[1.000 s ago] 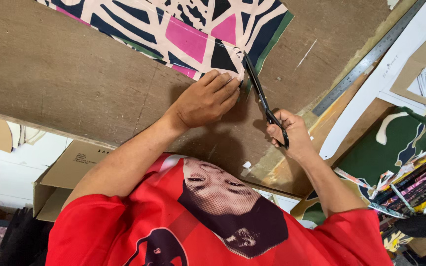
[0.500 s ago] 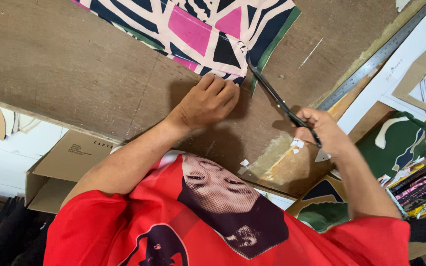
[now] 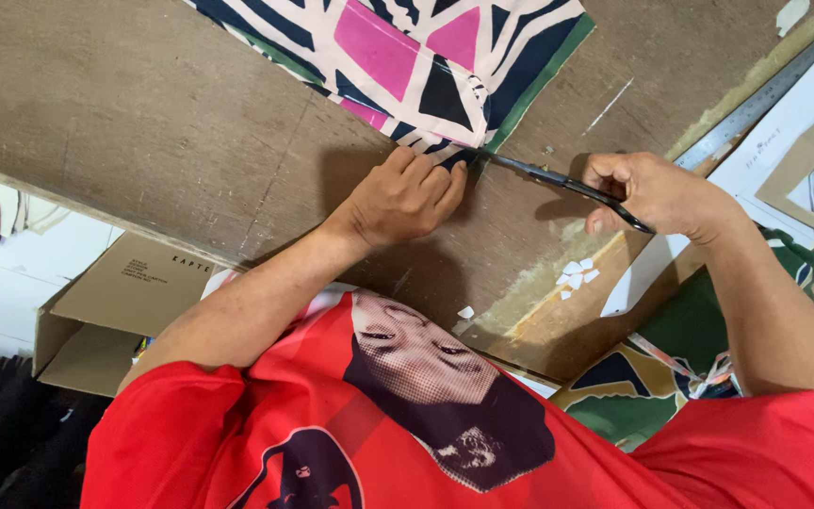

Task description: The person lays a patterned fabric on a wooden table, aligns it, and uses shears to cut the fabric into strips and smaller pieces. The person folds and repositions the fabric multiple times while cutting along marked lines.

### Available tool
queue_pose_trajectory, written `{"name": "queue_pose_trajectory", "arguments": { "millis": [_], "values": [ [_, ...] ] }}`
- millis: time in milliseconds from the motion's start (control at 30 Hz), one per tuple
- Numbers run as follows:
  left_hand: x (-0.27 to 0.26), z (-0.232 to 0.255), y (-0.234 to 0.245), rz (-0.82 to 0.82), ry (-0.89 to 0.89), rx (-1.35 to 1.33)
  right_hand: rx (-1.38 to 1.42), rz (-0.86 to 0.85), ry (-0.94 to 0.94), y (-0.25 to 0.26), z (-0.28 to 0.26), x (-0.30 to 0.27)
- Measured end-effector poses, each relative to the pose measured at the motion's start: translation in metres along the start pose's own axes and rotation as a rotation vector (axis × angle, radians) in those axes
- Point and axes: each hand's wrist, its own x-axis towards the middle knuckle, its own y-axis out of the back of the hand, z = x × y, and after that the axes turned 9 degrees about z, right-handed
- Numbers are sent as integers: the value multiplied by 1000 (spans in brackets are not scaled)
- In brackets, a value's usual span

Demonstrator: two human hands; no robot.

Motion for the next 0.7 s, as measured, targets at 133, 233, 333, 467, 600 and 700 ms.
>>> {"name": "queue_pose_trajectory", "arguments": {
  "millis": [133,233,333,467,600,700],
  "values": [
    [-3,1,-5,9,9,-5,-60,15,48,3,-8,3],
    [-4,1,-6,27,20,-20,-80,27,18,5,-13,0],
    [-4,1,-5,11,12,-20,-54,48,-44,4,-20,-2],
    [-4,-1,-4,0,-11,-7,-36,43,37,-2,-29,5],
    [-6,-2,-3,70,-11,-25,-9,37,99,-6,-36,12],
    [-5,-1,-6,80,-25,-3,51,17,17,-6,-40,8]
  ]
}}
